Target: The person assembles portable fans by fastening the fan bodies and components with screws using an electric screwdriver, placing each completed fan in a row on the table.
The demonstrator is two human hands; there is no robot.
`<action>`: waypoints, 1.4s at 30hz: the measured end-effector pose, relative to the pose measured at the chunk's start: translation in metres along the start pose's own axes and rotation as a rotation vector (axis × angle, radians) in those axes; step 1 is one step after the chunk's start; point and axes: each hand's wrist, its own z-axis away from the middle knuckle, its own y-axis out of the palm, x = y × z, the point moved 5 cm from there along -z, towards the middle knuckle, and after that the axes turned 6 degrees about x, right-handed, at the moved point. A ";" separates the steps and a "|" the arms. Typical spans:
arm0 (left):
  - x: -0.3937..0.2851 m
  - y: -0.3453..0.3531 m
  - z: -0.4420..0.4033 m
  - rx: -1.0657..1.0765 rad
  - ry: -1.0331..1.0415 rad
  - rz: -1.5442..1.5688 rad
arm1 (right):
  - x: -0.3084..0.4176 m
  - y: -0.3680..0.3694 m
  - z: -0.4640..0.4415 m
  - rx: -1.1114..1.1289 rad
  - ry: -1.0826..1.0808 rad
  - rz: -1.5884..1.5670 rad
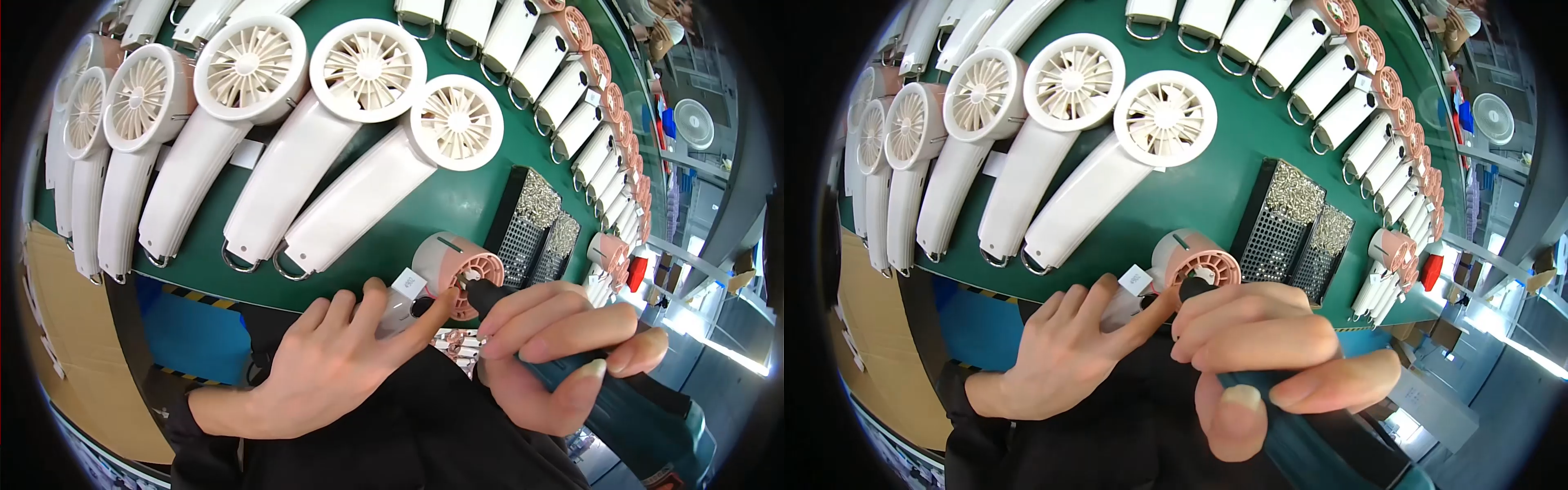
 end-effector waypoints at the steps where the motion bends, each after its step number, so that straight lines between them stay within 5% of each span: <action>1: 0.000 0.000 0.000 -0.005 -0.005 -0.003 | 0.001 0.001 -0.001 0.005 -0.004 -0.005; 10: -0.004 -0.001 -0.001 0.028 -0.016 -0.043 | 0.008 0.001 -0.002 0.015 0.166 0.055; 13: -0.004 -0.001 0.000 0.034 -0.010 -0.024 | 0.023 -0.006 -0.008 0.037 0.000 -0.020; 18: -0.006 -0.001 -0.004 0.054 -0.037 0.010 | 0.048 -0.065 0.009 -0.267 -0.230 -0.077; 28: -0.010 -0.003 -0.024 0.074 -0.142 0.093 | 0.033 -0.151 0.074 -0.741 0.076 0.322; 42: -0.013 0.004 -0.031 0.078 -0.159 0.033 | 0.020 -0.183 0.091 -0.841 0.098 0.319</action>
